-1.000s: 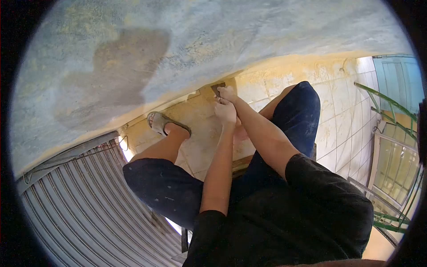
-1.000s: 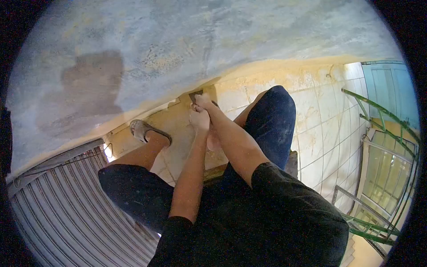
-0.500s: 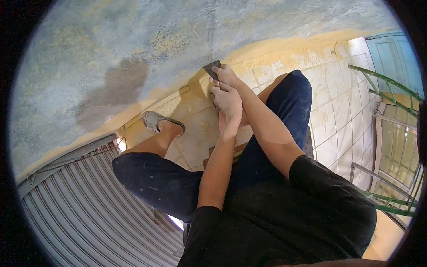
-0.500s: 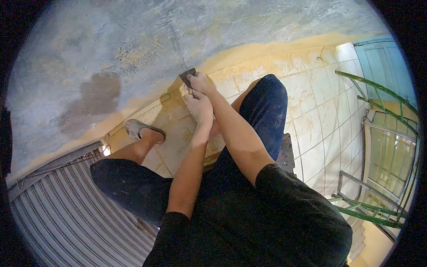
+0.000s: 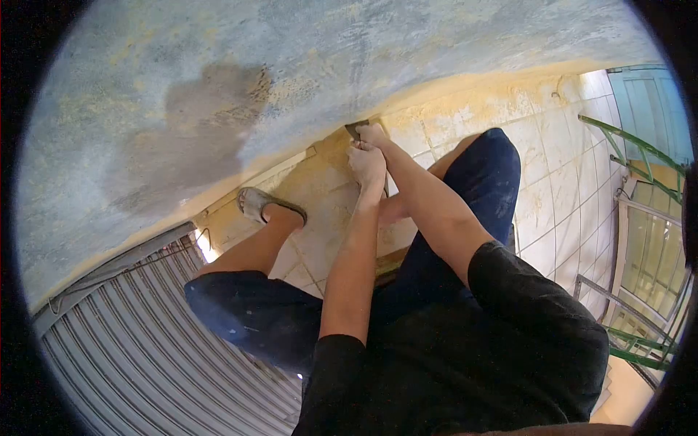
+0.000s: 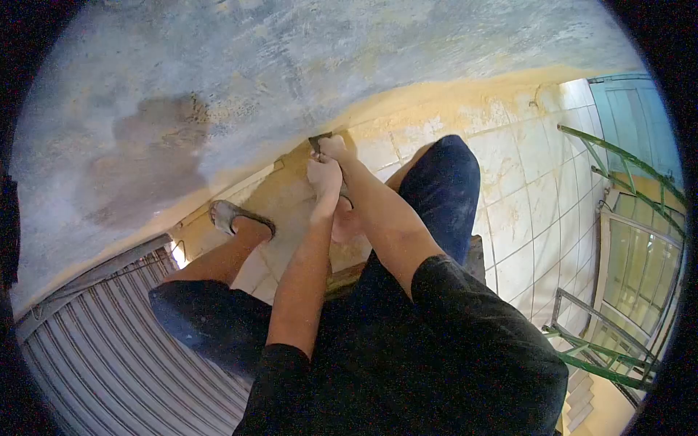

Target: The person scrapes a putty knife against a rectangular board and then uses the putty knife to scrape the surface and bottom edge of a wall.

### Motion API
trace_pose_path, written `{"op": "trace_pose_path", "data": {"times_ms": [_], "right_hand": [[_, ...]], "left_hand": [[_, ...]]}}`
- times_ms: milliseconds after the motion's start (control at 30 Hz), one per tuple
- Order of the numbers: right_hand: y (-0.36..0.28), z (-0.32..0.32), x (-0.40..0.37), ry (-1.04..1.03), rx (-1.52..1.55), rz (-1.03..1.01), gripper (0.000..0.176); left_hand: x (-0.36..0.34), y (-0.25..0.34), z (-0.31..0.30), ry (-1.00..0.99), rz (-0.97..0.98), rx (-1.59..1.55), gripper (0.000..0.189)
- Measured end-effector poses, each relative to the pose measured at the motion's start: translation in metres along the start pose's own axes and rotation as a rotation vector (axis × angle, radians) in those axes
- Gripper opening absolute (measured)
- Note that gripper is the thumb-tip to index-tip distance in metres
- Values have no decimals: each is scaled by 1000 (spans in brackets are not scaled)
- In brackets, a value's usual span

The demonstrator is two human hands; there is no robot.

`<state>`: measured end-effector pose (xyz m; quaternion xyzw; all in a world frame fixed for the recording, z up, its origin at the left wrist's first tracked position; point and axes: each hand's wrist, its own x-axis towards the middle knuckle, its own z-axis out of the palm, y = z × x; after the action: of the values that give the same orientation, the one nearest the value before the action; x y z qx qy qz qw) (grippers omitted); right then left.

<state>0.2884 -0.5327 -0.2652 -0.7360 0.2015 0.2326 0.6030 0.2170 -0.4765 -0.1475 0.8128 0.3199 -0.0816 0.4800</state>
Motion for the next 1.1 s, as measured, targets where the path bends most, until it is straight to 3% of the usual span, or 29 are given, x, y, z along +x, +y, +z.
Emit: {"op": "trace_pose_path", "data": {"times_ms": [67, 200, 267, 467, 633, 767, 833, 933, 1000, 1100], "right_hand": [[-12, 4, -4, -4, 225, 148, 26], [-32, 4, -47, -36, 241, 58, 23], [-22, 10, -44, -38, 172, -9, 24], [-62, 9, -64, -23, 150, -70, 31], [-49, 21, -42, 69, 147, -111, 30], [-52, 16, -54, 42, 146, 53, 25], [-48, 15, -38, 42, 76, 50, 25], [-51, 16, -46, -23, 280, 137, 25], [-62, 11, -65, -58, 176, 48, 27], [-26, 30, -43, 55, 137, -137, 29]], "left_hand": [[-3, 4, -2, 20, -10, 27, 40], [-32, -2, -10, 77, -19, -108, 40], [-47, -4, -10, 241, 81, -169, 40], [-52, 31, -38, 88, -68, -103, 39], [-26, 9, -22, 143, 25, -75, 40], [-9, -2, -11, 75, -99, 47, 40], [-8, 6, -15, 70, -69, -6, 40], [-16, -1, -14, 115, 25, -83, 40], [-28, -2, -17, 162, 101, -122, 40], [-49, 14, -40, 103, 6, -115, 38]]}}
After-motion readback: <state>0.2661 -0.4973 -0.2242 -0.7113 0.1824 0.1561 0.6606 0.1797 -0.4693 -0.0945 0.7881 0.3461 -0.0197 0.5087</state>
